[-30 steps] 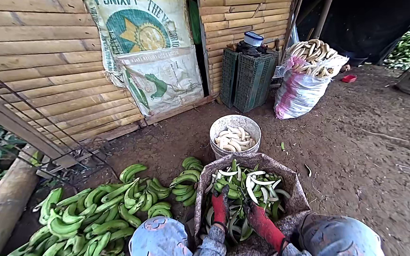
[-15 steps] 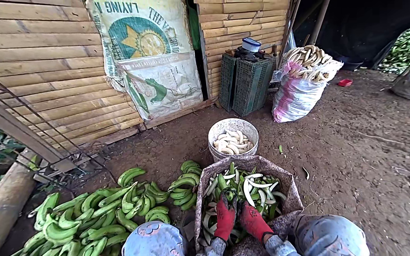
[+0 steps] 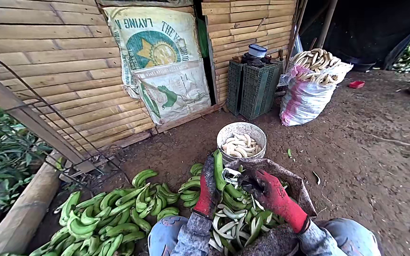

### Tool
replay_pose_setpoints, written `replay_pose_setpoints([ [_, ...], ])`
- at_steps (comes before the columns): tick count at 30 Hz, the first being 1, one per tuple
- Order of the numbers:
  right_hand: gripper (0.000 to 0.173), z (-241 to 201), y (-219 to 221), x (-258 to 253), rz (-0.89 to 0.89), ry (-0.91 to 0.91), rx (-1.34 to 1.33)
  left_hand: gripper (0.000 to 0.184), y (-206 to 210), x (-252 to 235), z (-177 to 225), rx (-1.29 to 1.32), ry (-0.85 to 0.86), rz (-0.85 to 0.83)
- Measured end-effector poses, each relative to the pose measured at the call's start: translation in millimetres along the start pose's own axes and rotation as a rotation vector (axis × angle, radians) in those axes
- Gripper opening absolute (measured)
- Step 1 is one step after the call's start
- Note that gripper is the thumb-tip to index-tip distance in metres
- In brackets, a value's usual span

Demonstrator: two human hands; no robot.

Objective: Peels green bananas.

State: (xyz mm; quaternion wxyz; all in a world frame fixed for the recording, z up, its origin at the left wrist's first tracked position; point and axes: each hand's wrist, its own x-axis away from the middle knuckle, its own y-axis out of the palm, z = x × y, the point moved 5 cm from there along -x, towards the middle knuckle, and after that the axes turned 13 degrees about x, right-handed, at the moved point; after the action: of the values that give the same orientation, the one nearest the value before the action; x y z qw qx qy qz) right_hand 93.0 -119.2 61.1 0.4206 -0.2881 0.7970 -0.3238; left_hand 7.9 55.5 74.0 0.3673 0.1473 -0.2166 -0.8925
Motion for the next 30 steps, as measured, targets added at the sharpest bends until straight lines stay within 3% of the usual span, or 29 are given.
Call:
replay_pose_setpoints([
  [3, 0.037, -1.2, 13.2, 0.5, -0.104, -0.046, 0.156, 0.041, -6.4, 7.3, -30.0, -0.008, -0.071, -0.071],
  [5, 0.041, 26.8, 19.8, -6.0, -0.143, 0.163, 0.217, 0.04, -11.2, 24.8, -54.9, -0.116, -0.115, -0.107],
  [8, 0.043, 67.4, 6.4, -19.6, -0.119, 0.455, 0.225, 0.041, 6.1, 56.1, -51.9, -0.256, -0.194, -0.146],
  [11, 0.042, 50.3, 2.2, -4.2, 0.003, 0.321, 0.129, 0.038, -5.9, 25.6, -69.6, 0.063, -0.324, -0.005],
  [14, 0.035, 15.2, 21.6, 24.4, -0.039, 0.099, 0.116, 0.039, -18.4, 2.0, -69.1, 0.216, -0.272, -0.045],
  [16, 0.039, 17.2, 26.8, 21.0, -0.112, 0.178, 0.163, 0.037, -14.7, 14.4, -65.5, 0.142, -0.274, -0.109],
  [18, 0.044, 39.5, 11.8, 1.6, -0.108, 0.37, 0.247, 0.037, -9.1, 36.4, -63.8, 0.004, -0.34, -0.134],
  [20, 0.044, 54.7, 1.0, -8.8, -0.061, 0.439, 0.255, 0.04, -10.4, 35.8, -72.5, 0.032, -0.37, -0.113],
  [23, 0.041, 25.8, 14.1, 13.7, 0.037, 0.225, 0.182, 0.039, -27.1, 7.5, -78.8, 0.173, -0.217, -0.075],
  [25, 0.038, 7.3, 30.5, 29.6, -0.01, 0.123, 0.197, 0.038, -29.1, -1.3, -75.5, 0.124, -0.155, -0.076],
  [29, 0.041, 38.1, 21.5, 9.2, -0.137, 0.373, 0.294, 0.039, -23.3, 25.9, -79.2, -0.261, -0.321, -0.314],
  [30, 0.042, 52.6, 14.0, 2.0, -0.17, 0.459, 0.311, 0.039, -20.4, 31.4, -85.9, -0.218, -0.385, -0.327],
])
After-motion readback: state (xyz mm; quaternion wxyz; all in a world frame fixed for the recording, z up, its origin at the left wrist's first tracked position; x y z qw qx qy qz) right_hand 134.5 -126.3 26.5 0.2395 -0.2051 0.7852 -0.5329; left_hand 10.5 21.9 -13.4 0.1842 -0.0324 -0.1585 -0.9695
